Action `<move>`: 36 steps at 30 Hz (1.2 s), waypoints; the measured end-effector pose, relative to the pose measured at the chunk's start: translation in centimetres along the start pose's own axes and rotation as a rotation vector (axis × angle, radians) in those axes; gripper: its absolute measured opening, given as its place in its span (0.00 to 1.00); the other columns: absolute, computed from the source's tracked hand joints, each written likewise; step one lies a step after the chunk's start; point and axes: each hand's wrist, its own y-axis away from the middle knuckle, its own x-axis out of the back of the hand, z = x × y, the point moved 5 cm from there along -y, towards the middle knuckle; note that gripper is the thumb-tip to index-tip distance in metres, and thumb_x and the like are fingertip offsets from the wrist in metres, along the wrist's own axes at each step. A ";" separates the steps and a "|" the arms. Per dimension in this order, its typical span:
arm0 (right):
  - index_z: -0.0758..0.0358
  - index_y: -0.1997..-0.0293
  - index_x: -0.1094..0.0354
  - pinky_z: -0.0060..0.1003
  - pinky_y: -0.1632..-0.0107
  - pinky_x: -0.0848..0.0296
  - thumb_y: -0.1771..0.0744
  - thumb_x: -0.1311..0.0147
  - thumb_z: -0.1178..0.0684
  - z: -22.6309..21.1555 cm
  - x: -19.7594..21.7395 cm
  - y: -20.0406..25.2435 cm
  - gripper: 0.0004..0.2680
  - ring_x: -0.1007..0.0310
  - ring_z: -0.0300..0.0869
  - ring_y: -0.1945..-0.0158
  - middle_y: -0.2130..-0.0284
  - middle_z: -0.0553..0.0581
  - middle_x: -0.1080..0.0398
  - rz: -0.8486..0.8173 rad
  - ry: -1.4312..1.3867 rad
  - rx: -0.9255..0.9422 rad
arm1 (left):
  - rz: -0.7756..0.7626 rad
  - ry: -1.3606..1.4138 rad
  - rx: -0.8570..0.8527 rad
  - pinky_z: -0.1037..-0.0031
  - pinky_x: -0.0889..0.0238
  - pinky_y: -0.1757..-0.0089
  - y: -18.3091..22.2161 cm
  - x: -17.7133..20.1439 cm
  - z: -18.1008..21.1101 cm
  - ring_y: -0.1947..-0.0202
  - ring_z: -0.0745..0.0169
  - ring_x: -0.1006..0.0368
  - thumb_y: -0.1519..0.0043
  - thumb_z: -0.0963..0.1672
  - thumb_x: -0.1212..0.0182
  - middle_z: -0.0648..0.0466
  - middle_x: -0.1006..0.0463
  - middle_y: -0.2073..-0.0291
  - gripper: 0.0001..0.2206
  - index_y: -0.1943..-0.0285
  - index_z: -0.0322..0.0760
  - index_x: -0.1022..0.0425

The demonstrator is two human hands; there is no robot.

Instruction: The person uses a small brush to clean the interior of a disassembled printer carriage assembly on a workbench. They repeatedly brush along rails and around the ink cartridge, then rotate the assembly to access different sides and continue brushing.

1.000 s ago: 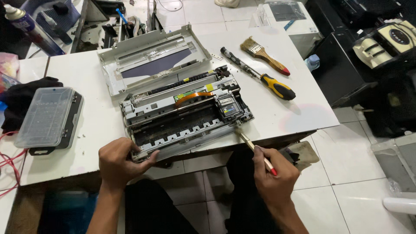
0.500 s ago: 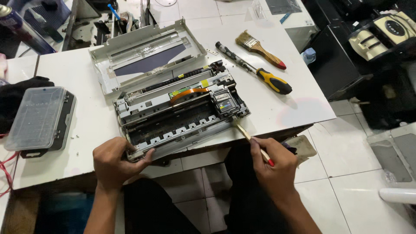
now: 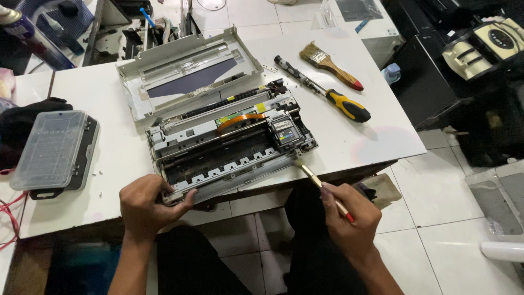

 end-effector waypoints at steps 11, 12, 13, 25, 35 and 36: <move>0.66 0.58 0.23 0.35 0.71 0.33 0.30 0.44 0.57 -3.3 -4.7 0.0 0.05 0.32 0.38 0.76 0.74 0.54 0.26 -0.149 -0.110 0.002 | -0.006 -0.026 -0.004 0.67 0.50 0.74 -0.3 0.3 0.6 0.82 0.60 0.41 0.43 0.53 0.23 0.54 0.37 0.83 0.25 0.76 0.37 0.36; 0.64 0.57 0.22 0.34 0.71 0.30 0.31 0.42 0.56 -2.3 -4.4 -0.1 0.04 0.28 0.36 0.76 0.72 0.53 0.22 -0.145 -0.038 -0.055 | -0.014 -0.023 -0.001 0.65 0.50 0.73 -0.3 0.2 0.5 0.81 0.58 0.42 0.43 0.54 0.23 0.53 0.38 0.83 0.25 0.76 0.37 0.36; 0.64 0.57 0.22 0.34 0.71 0.30 0.31 0.42 0.56 -2.0 -3.9 -0.8 0.04 0.28 0.36 0.76 0.72 0.53 0.22 -0.144 -0.040 -0.052 | -0.012 -0.025 -0.001 0.65 0.50 0.73 -0.3 0.0 0.3 0.81 0.58 0.42 0.43 0.54 0.23 0.53 0.38 0.83 0.25 0.76 0.37 0.36; 0.61 0.58 0.18 0.34 0.62 0.27 0.33 0.37 0.58 -5.2 -6.1 -2.6 0.04 0.22 0.40 0.69 0.68 0.54 0.18 -0.181 -0.149 -0.063 | 0.024 -0.013 -0.005 0.65 0.48 0.73 -0.3 0.3 0.4 0.81 0.57 0.40 0.42 0.55 0.24 0.54 0.37 0.82 0.25 0.74 0.38 0.37; 0.66 0.43 0.29 0.43 0.51 0.23 0.30 0.44 0.41 -0.5 -4.7 -11.1 0.17 0.26 0.49 0.53 0.50 0.61 0.32 -0.194 0.213 -0.294 | 0.031 0.029 0.019 0.66 0.41 0.72 -0.9 1.0 0.8 0.80 0.59 0.34 0.39 0.54 0.32 0.53 0.29 0.80 0.20 0.73 0.38 0.30; 0.65 0.31 0.33 0.48 0.47 0.18 0.36 0.36 0.27 0.1 -7.0 -11.4 0.33 0.24 0.52 0.47 0.39 0.65 0.35 -0.425 0.411 -0.370 | 0.004 0.037 0.048 0.65 0.38 0.70 -1.0 0.7 0.5 0.78 0.59 0.32 0.37 0.52 0.34 0.52 0.26 0.78 0.17 0.70 0.38 0.26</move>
